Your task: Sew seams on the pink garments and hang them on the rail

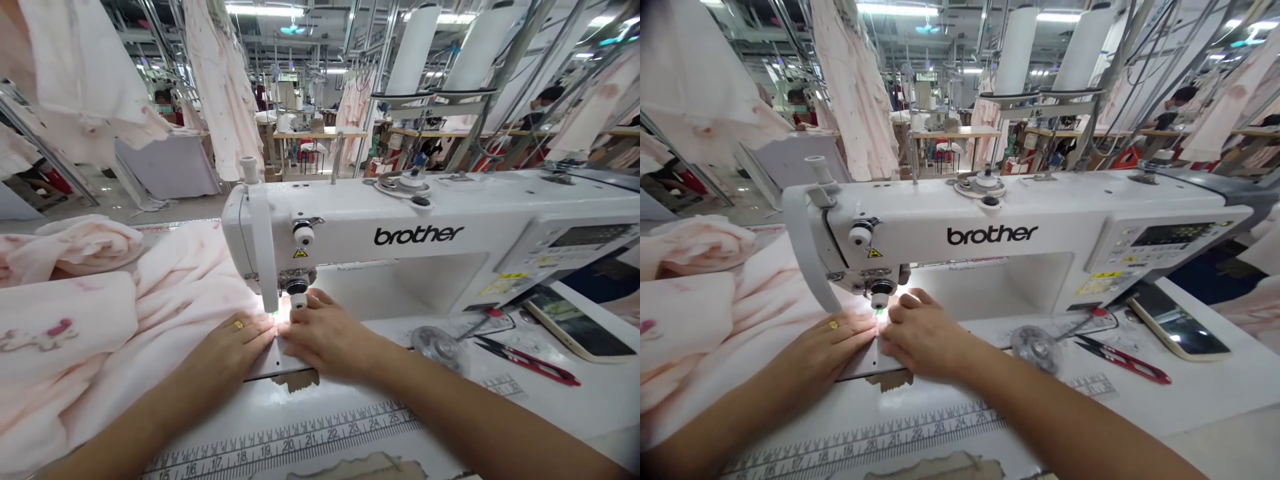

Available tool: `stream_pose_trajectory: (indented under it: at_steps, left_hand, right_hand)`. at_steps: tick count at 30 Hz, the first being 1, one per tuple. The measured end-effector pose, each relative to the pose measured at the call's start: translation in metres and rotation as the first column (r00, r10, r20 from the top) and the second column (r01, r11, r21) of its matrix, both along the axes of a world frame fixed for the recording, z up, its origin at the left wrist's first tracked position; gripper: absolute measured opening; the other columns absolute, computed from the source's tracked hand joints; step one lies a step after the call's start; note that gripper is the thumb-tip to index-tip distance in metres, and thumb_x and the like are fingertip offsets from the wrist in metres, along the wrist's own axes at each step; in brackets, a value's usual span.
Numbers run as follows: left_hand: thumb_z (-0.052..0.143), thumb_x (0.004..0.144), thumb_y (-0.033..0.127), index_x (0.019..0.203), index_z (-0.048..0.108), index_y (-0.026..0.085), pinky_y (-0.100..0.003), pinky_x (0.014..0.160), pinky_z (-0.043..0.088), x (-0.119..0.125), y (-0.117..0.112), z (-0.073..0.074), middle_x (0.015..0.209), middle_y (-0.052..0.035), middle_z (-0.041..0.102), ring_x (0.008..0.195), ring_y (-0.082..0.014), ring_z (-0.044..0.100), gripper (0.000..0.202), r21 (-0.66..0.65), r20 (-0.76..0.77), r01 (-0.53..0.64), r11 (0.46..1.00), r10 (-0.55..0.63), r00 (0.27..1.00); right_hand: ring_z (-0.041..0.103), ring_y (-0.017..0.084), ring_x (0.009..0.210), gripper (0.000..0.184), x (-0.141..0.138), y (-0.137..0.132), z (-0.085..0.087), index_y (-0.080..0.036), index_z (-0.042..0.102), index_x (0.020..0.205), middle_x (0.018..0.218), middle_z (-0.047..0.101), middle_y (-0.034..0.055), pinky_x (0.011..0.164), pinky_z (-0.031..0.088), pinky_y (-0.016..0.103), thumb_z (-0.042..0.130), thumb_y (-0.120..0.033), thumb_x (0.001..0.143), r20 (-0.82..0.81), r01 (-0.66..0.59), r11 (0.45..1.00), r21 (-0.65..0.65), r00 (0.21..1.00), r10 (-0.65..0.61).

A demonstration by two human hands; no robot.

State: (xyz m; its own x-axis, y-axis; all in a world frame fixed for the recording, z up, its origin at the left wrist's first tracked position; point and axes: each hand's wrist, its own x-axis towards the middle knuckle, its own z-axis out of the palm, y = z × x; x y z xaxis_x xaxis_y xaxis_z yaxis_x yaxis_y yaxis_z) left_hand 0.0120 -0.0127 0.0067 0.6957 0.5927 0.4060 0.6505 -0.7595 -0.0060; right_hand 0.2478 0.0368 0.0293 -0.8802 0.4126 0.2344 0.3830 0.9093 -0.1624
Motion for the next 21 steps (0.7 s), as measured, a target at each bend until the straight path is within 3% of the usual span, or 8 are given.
stream_pose_trajectory:
  at_steps: [5, 12, 21]
  left_hand:
    - [0.04, 0.095, 0.011, 0.127, 0.057, 0.016, -0.046, 0.099, 0.052, -0.007, 0.006, -0.008, 0.128, -0.0129, 0.063, 0.117, -0.025, 0.06, 0.036, -0.04, -0.001, -0.09, 0.995, 0.09, 0.996]
    - [0.042, 0.084, 0.001, 0.135, 0.051, 0.016, -0.047, 0.104, 0.049, -0.012, 0.016, -0.015, 0.136, -0.0126, 0.059, 0.127, -0.0247, 0.054, 0.054, -0.142, 0.027, -0.127, 0.982, 0.132, 0.991]
    - [0.043, 0.084, 0.002, 0.13, 0.055, 0.012, -0.049, 0.105, 0.048, -0.007, 0.018, -0.006, 0.134, -0.0148, 0.059, 0.127, -0.0271, 0.054, 0.049, -0.196, -0.029, -0.167, 0.966, 0.164, 0.986]
  right_hand:
    - [0.043, 0.023, 0.109, 0.03, -0.002, 0.0, -0.001, -0.021, 0.06, 0.114, 0.117, 0.057, 0.007, 0.104, 0.025, 0.037, 0.054, -0.045, 0.098, 0.014, 0.089, 0.995, 0.055, 0.996, -0.089]
    - [0.044, 0.024, 0.108, 0.031, -0.001, 0.002, -0.003, -0.021, 0.06, 0.113, 0.116, 0.058, 0.0062, 0.103, 0.027, 0.038, 0.053, -0.048, 0.098, 0.019, 0.11, 0.993, 0.033, 0.994, -0.111]
    - [0.045, 0.023, 0.106, 0.026, -0.001, 0.004, -0.005, -0.02, 0.06, 0.106, 0.113, 0.059, 0.0061, 0.105, 0.025, 0.04, 0.053, -0.045, 0.098, -0.004, 0.116, 0.993, 0.038, 0.993, -0.116]
